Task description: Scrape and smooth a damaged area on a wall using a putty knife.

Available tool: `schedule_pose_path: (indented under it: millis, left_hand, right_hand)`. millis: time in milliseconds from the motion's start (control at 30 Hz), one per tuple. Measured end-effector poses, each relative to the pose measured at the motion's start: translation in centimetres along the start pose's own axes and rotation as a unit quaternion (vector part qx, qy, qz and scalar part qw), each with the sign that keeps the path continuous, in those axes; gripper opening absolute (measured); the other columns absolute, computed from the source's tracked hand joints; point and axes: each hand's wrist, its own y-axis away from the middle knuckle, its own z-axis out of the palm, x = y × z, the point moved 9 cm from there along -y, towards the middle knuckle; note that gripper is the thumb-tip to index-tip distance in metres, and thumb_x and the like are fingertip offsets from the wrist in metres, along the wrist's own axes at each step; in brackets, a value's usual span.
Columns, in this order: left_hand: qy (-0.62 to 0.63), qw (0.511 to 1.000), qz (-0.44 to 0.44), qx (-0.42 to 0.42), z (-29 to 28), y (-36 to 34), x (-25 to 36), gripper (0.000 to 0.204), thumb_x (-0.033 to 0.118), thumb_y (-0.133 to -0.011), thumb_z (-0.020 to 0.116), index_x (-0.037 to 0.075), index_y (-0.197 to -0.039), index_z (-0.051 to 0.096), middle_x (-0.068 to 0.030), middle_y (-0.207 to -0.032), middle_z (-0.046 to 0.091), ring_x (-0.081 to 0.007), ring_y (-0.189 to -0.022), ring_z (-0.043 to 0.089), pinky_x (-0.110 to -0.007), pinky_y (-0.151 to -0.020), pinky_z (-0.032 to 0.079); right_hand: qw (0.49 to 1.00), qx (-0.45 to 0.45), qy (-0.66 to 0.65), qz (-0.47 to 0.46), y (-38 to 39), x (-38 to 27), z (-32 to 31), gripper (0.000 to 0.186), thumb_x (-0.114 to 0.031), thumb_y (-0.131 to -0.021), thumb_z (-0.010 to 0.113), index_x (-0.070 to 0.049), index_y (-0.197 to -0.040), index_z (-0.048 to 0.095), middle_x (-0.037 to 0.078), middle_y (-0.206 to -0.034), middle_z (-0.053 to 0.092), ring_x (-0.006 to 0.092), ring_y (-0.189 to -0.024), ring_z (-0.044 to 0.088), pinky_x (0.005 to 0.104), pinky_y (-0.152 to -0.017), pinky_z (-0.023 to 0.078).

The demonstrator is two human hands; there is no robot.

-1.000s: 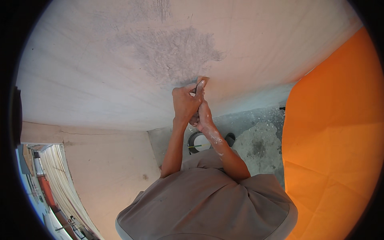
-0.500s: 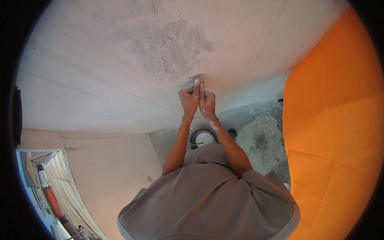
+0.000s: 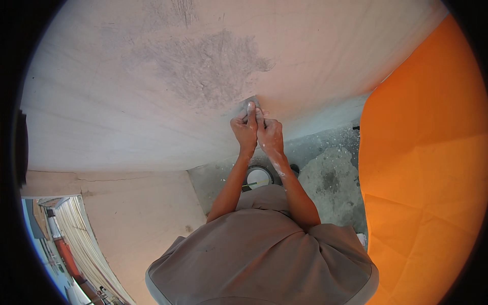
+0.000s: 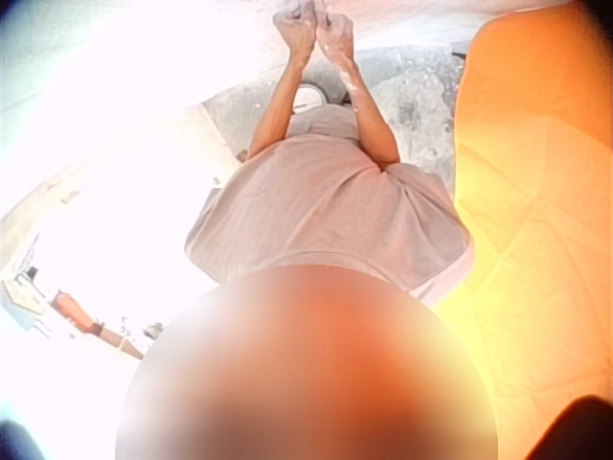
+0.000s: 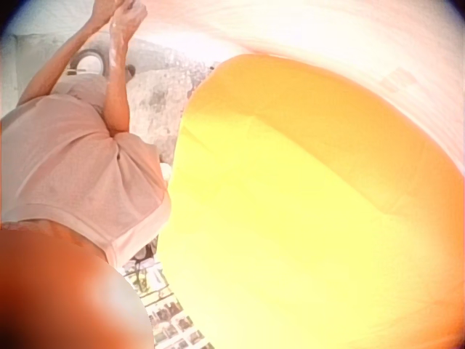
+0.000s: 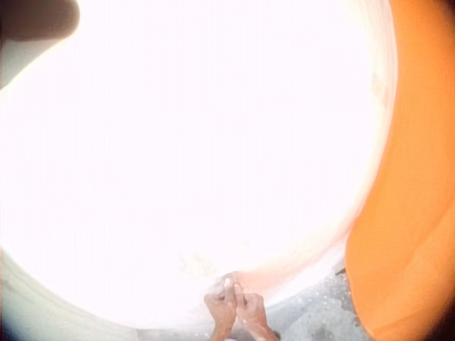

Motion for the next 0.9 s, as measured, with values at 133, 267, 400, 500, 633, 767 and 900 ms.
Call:
schedule_pose_path:
  millis: [133,267,400,500,633,767,900]
  left_hand:
    - [-0.105,0.993,0.042,-0.032,-0.6,-0.5,3.0,0.033,0.019,-0.101,0.069,-0.008,-0.085,0.077,-0.0071,-0.067,0.073,-0.0063,-0.061,0.059,-0.026,-0.056,0.048]
    - [-0.207,0.975,0.050,-0.055,-1.3,-0.7,5.7,0.029,0.020,-0.097,0.072,-0.005,-0.084,0.076,-0.0113,-0.062,0.070,-0.0074,-0.056,0.059,-0.030,-0.054,0.047]
    - [-0.289,0.954,0.056,-0.053,-1.1,-0.8,8.0,0.030,0.024,-0.094,0.074,-0.003,-0.081,0.077,-0.0149,-0.061,0.068,-0.0158,-0.051,0.063,-0.034,-0.053,0.047]
    - [-0.351,0.932,0.084,-0.042,-1.2,-1.1,8.9,0.032,0.028,-0.092,0.074,-0.001,-0.081,0.077,-0.0171,-0.062,0.069,-0.0261,-0.051,0.065,-0.037,-0.054,0.048]
    - [-0.390,0.913,0.102,-0.061,-0.8,-1.1,9.5,0.033,0.030,-0.093,0.074,-0.001,-0.083,0.078,-0.0178,-0.065,0.070,-0.0289,-0.053,0.066,-0.036,-0.055,0.049]
    - [-0.249,0.963,0.082,-0.057,-1.1,-0.8,6.6,0.034,0.028,-0.098,0.071,-0.003,-0.087,0.078,-0.0152,-0.068,0.074,-0.0163,-0.055,0.066,-0.033,-0.055,0.049]
    - [-0.179,0.979,0.067,-0.064,-0.1,-0.3,4.0,0.035,0.024,-0.101,0.069,-0.006,-0.087,0.077,-0.0120,-0.071,0.076,-0.0076,-0.061,0.063,-0.029,-0.055,0.049]
  right_hand:
    - [0.985,0.010,-0.150,0.080,1.3,2.1,3.1,0.077,-0.056,-0.107,0.047,0.008,-0.068,0.063,0.017,-0.053,0.055,0.0271,-0.046,0.056,0.0448,-0.050,0.042]
    - [0.884,-0.102,-0.383,0.248,3.9,-0.2,6.0,0.071,-0.063,-0.107,0.040,-0.003,-0.074,0.061,-0.002,-0.051,0.047,0.0123,-0.035,0.044,0.0321,-0.033,0.030]
    - [0.816,-0.125,-0.483,0.293,5.0,-1.9,7.0,0.061,-0.063,-0.106,0.040,-0.009,-0.084,0.058,-0.004,-0.052,0.044,0.0091,-0.031,0.038,0.0261,-0.028,0.022]
    - [0.776,-0.210,-0.529,0.273,4.8,-2.8,8.4,0.057,-0.064,-0.105,0.039,-0.011,-0.098,0.059,-0.002,-0.056,0.050,0.0092,-0.032,0.040,0.0255,-0.028,0.027]
    - [0.773,-0.218,-0.535,0.262,5.0,-3.0,8.9,0.059,-0.063,-0.106,0.038,-0.010,-0.097,0.061,-0.003,-0.054,0.049,0.0090,-0.033,0.040,0.0252,-0.028,0.026]
    - [0.920,-0.066,-0.355,0.150,2.3,0.4,6.4,0.071,-0.059,-0.108,0.041,-0.001,-0.073,0.063,0.004,-0.050,0.052,0.0125,-0.038,0.044,0.0337,-0.037,0.034]
    - [0.983,0.010,-0.178,0.040,0.4,1.8,3.1,0.079,-0.057,-0.108,0.044,0.008,-0.068,0.064,0.013,-0.052,0.056,0.0189,-0.048,0.051,0.0411,-0.050,0.041]
